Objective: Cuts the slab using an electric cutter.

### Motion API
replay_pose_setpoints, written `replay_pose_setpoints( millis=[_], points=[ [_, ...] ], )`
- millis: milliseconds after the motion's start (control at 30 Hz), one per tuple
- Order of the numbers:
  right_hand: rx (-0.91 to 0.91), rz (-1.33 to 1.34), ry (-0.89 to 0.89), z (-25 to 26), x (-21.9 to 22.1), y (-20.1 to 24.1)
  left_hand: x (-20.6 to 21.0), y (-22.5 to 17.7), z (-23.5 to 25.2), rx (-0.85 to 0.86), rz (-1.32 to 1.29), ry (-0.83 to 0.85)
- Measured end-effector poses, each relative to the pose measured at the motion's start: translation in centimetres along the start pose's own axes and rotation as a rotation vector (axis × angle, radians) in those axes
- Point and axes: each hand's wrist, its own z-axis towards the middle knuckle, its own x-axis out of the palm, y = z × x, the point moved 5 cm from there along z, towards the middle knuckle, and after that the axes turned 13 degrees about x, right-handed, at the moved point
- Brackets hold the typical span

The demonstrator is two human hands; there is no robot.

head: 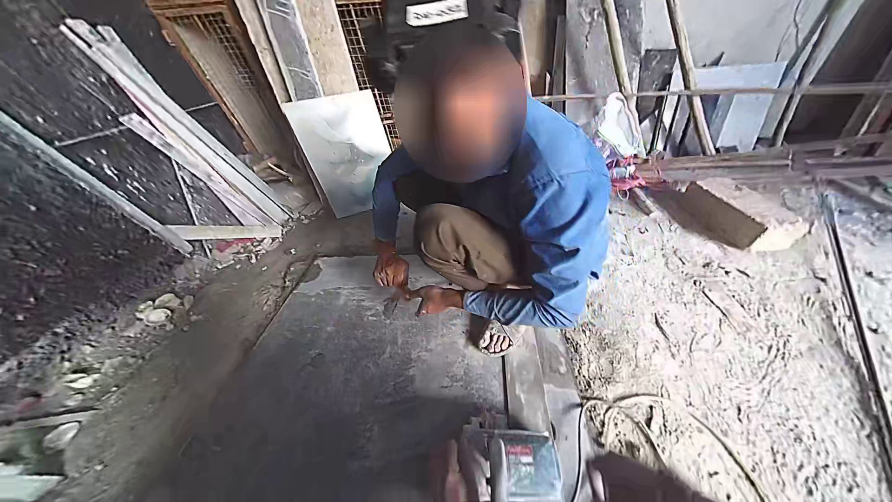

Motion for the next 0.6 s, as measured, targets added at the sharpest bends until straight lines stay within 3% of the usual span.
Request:
replay_pose_setpoints(
  millis=[33,100,133,233,267,333,467,600],
  points=[
    [-0.05,0.157,-0.118,-1.3,-3.4,-1.0,1.0,1.1,-0.9,-0.007,-0.078,-0.02],
    [-0.266,0.562,-0.325,-3.8,-8.8,-2.0,1.2,2.8,-0.9,-0.183,-0.411,0.009],
    [-0.346,0.682,-0.426,-5.6,-10.6,-2.4,1.1,3.1,-0.1,-0.181,-0.436,-0.047],
    [-0.318,0.655,-0.66,-9.0,-11.8,-4.8,1.2,-0.8,-0.1,-0.155,-0.301,0.024],
    [-0.314,0.627,-0.651,-8.4,-11.6,-4.4,0.9,-1.7,0.5,-0.071,-0.109,0.099],
    [-0.264,0.569,-0.465,-5.2,-8.8,-2.7,0.3,-1.2,0.4,0.115,0.21,0.13],
    [-0.065,0.294,-0.019,0.5,-1.6,2.3,0.5,-0.6,1.0,-0.005,0.143,0.126],
    [0.0,0.025,0.125,2.3,3.5,7.2,1.0,1.8,0.8,0.115,0.096,0.056]
  ],
)
